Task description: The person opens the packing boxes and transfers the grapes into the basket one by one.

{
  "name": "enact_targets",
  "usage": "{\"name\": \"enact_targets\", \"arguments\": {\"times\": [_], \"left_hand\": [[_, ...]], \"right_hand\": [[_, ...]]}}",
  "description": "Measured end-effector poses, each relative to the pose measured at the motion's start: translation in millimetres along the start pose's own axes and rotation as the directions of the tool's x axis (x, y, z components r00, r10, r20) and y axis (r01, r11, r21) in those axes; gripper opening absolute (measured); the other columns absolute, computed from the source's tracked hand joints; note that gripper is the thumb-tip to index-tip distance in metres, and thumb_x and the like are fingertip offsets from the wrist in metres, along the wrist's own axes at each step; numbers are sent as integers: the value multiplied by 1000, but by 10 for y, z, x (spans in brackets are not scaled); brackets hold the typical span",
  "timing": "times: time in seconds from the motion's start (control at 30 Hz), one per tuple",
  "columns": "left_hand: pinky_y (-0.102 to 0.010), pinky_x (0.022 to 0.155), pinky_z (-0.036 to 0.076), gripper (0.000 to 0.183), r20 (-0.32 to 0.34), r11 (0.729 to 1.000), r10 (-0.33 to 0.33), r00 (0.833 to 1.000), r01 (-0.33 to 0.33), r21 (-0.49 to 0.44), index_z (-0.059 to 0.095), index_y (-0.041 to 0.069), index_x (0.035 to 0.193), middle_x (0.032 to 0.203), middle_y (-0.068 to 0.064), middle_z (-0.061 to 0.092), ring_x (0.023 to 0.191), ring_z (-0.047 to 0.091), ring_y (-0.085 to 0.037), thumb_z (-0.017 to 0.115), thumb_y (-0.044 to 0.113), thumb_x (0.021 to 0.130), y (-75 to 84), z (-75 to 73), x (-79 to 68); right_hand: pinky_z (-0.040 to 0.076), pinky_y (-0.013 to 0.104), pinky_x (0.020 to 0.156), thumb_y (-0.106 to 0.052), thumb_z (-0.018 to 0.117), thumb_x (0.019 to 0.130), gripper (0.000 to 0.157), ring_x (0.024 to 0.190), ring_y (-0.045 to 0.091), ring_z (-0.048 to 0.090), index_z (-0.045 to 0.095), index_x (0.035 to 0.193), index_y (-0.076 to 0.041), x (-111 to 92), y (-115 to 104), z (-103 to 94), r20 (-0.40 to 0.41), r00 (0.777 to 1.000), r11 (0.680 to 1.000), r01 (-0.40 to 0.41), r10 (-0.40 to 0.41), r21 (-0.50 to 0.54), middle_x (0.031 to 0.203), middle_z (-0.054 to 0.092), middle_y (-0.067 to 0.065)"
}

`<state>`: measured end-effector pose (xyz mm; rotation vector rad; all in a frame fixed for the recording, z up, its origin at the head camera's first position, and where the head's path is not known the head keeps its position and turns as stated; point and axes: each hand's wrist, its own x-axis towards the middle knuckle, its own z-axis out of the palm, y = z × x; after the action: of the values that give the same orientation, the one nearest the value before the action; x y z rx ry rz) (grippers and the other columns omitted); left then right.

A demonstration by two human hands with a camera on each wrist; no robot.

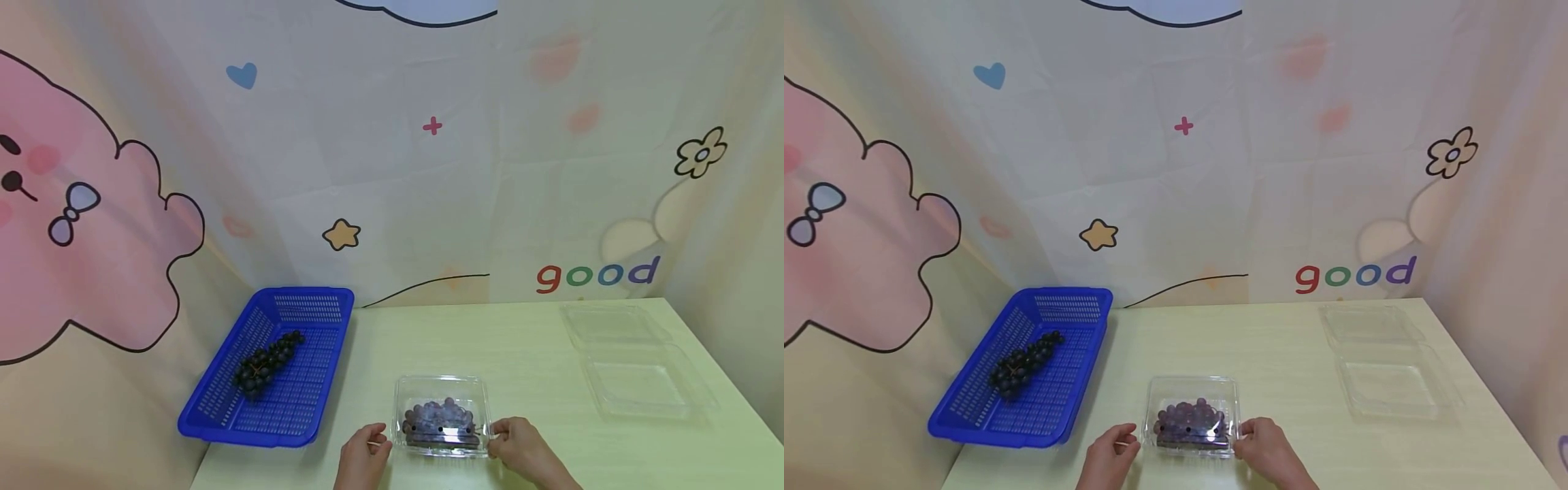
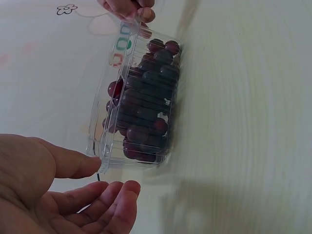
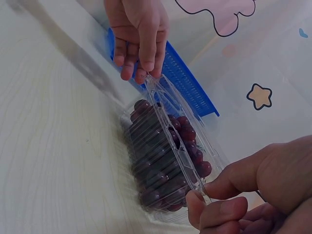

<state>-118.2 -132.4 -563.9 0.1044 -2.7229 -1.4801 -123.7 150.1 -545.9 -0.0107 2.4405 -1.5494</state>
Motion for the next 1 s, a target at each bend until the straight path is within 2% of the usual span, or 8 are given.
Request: {"name": "enact_targets", "arguments": {"times": [0.13,0.3,0.5,0.63,0.83,1.0], "left_hand": [[-29,64,55,25,34,999,-25,999,26,-23,71,-7,113,86,-1,68,74,68,-16,74,2,90,-1,6,12],[-31,63,56,24,94,988,-96,991,106,-110,69,-10,115,85,-1,68,71,69,-17,67,1,93,9,21,24],[-33,64,58,25,111,975,-142,984,158,-154,66,-13,117,86,-4,68,71,69,-16,64,-1,96,48,47,19],[-33,66,60,28,124,959,-174,977,197,-203,64,-14,118,85,-5,68,71,69,-16,65,1,95,71,54,26],[-32,64,61,27,127,943,-184,975,211,-259,61,-13,115,81,-6,68,66,70,-16,69,1,93,58,77,61],[-30,64,60,27,187,912,-209,960,260,-318,57,-15,116,83,-9,68,65,69,-13,67,-3,95,25,87,116]], "right_hand": [[36,19,51,5,65,81,18,60,12,48,67,94,16,-4,6,0,5,1000,1000,4,-4,5,67,60,1],[36,19,51,4,64,80,19,60,12,48,67,95,16,-6,16,-1,13,1000,1000,10,-10,14,67,60,1],[36,20,51,4,64,79,18,59,12,48,67,94,14,-7,35,6,21,1000,1000,5,-6,21,67,58,0],[36,21,51,4,65,77,19,60,13,48,68,94,13,-6,30,16,5,1000,1000,-5,5,14,67,57,0],[38,22,53,4,65,76,21,63,15,50,68,94,13,-5,3,27,-16,1000,1000,-22,22,11,68,58,1],[38,21,52,4,64,76,21,62,14,50,68,95,14,-19,7,10,0,1000,1000,-7,7,15,66,58,0]]}}
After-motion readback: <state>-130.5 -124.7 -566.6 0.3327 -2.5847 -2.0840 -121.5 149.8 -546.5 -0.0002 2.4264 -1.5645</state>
